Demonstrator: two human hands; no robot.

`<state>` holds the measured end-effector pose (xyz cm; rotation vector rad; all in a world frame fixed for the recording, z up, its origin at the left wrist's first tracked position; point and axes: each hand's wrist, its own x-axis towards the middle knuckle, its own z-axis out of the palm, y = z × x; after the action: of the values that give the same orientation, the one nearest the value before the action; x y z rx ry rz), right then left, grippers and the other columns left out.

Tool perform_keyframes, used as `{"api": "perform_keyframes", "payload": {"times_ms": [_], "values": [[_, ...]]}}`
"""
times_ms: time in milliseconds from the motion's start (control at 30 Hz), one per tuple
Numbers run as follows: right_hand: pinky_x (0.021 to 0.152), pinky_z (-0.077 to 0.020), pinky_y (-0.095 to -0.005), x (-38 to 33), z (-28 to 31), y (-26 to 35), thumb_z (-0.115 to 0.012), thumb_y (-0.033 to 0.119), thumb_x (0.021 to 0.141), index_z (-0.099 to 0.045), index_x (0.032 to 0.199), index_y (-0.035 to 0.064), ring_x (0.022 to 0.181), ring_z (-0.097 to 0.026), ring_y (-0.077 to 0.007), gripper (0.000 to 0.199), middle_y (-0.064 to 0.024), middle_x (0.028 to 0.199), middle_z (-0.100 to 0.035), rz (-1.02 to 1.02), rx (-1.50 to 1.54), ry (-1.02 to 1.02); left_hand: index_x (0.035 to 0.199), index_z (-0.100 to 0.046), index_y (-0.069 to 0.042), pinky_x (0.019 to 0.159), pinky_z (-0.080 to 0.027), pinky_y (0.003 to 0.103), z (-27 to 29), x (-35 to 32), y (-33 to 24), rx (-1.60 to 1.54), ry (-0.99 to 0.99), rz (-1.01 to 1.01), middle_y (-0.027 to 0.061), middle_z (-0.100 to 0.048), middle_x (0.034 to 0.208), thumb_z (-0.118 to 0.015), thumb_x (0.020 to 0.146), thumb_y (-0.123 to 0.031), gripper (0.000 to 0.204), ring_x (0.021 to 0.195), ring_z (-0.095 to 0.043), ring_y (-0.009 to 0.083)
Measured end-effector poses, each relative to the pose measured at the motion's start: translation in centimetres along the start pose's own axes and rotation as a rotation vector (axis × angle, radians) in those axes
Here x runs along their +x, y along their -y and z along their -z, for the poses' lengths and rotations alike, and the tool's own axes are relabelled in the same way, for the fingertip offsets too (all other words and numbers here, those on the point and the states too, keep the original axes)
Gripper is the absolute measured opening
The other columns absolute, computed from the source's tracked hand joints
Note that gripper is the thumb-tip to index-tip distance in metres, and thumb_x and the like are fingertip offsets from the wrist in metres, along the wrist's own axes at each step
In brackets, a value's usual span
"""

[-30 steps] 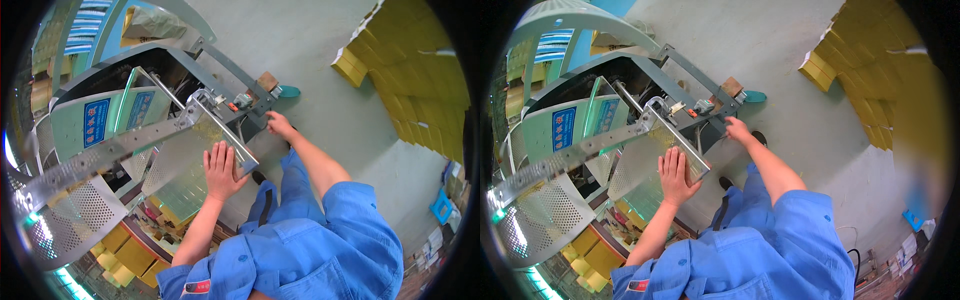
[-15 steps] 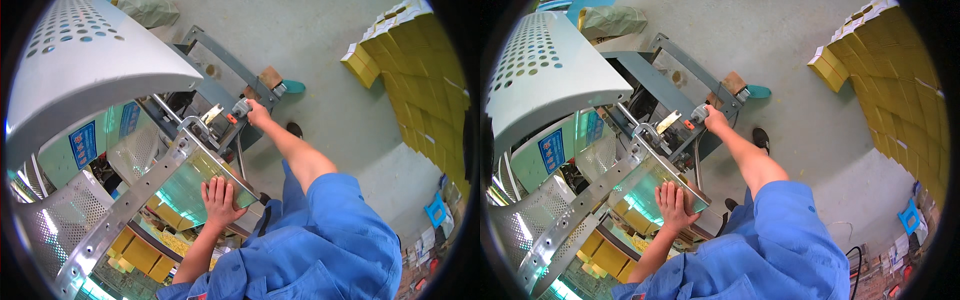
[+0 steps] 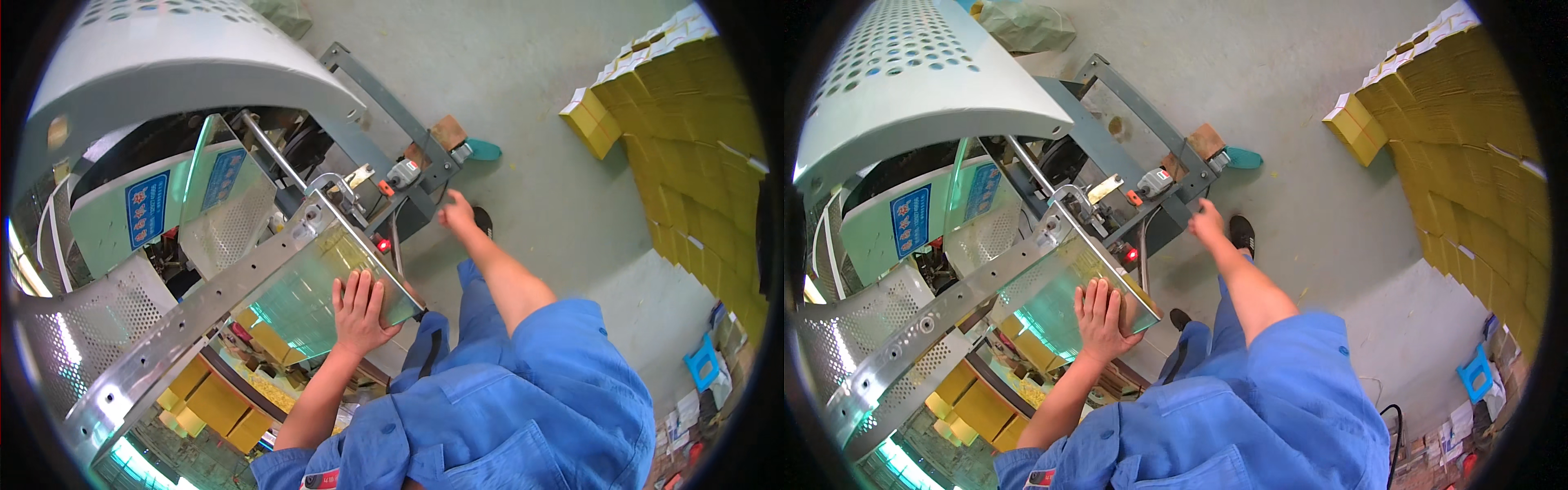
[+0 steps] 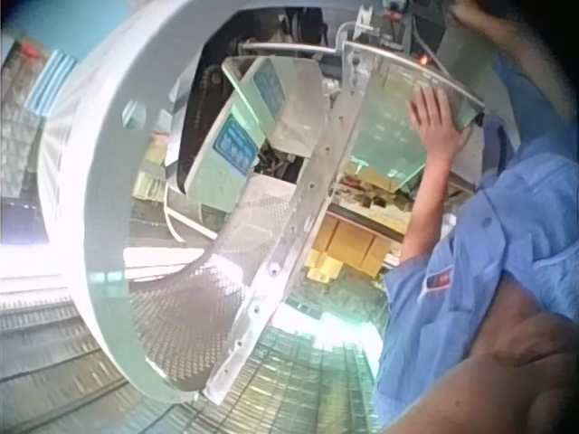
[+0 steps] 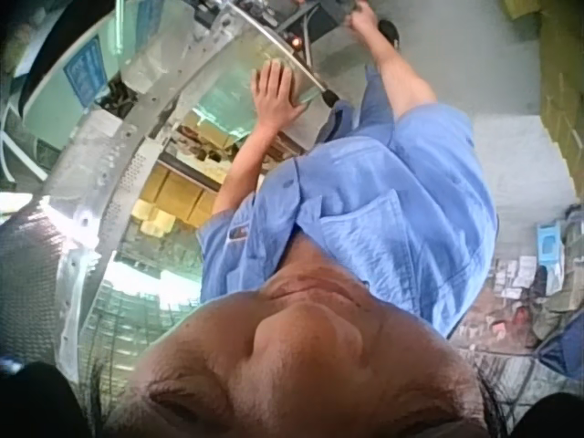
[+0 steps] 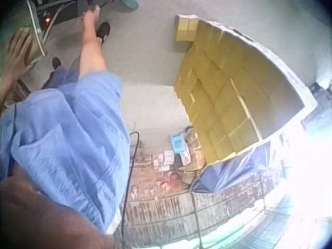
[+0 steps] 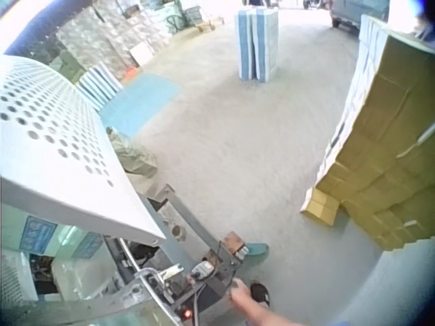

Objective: The recorder is weighing stacks of yellow paper, placing a white slip on top, and then using a machine to apply a red band around the bundle before stacking it.

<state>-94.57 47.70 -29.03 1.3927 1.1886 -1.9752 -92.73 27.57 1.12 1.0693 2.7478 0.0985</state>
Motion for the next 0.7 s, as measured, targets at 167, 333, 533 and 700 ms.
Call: {"api": "perform_keyframes", "payload": {"times_ms": [167, 333, 533, 700], "values": [[0.048, -0.0483, -0.0296, -5.6, 9.2, -5.1, -0.051, 0.013, 0.088, -0.059, 0.117, 0.0071, 0.057, -0.062, -0.0178, 0.031, -0.0091, 0.075, -0.064, -0.182, -0.126, 0.009, 0.140, -0.039, -0.004, 0.114, -0.018, 0.057, 0.7, 0.3, -0.3, -0.010, -0.024, 0.002, 0.0185, -0.035, 0.149, -0.061, 0.079, -0.057, 0.084, 0.140, -0.030, 0.0367], [0.051, -0.0487, -0.0270, -14.8, 8.4, 1.2, -0.050, 0.011, 0.091, -0.063, 0.105, 0.0072, 0.056, -0.059, -0.0145, 0.020, -0.0061, 0.071, -0.062, -0.069, -0.128, 0.026, 0.142, -0.038, -0.005, 0.115, -0.016, 0.055, 1.1, 0.1, -0.4, -0.032, -0.063, 0.018, 0.0172, -0.033, 0.151, -0.064, 0.076, -0.056, 0.087, 0.142, -0.028, 0.0345], [0.050, -0.0373, -0.0235, -34.4, -1.3, 16.7, -0.050, 0.002, 0.090, -0.060, 0.093, -0.0019, 0.058, -0.048, -0.0077, 0.011, -0.0010, 0.070, -0.052, 0.801, -0.170, 0.559, 0.147, -0.031, -0.012, 0.116, -0.015, 0.054, 1.2, -1.2, 0.1, -0.269, -0.104, 0.008, 0.0128, -0.027, 0.155, -0.079, 0.064, -0.040, 0.100, 0.145, -0.021, 0.0309], [0.044, -0.0364, -0.0290, -56.2, -7.0, 19.3, -0.053, 0.003, 0.080, -0.049, 0.067, 0.0072, 0.046, -0.046, -0.0156, 0.014, -0.0053, 0.058, -0.052, 1.751, -0.306, 1.333, 0.135, -0.045, -0.003, 0.112, -0.024, 0.056, 2.2, -2.8, -3.1, -0.221, -0.166, 0.178, 0.0178, -0.037, 0.147, -0.077, 0.069, -0.035, 0.079, 0.139, -0.031, 0.0338]]}}
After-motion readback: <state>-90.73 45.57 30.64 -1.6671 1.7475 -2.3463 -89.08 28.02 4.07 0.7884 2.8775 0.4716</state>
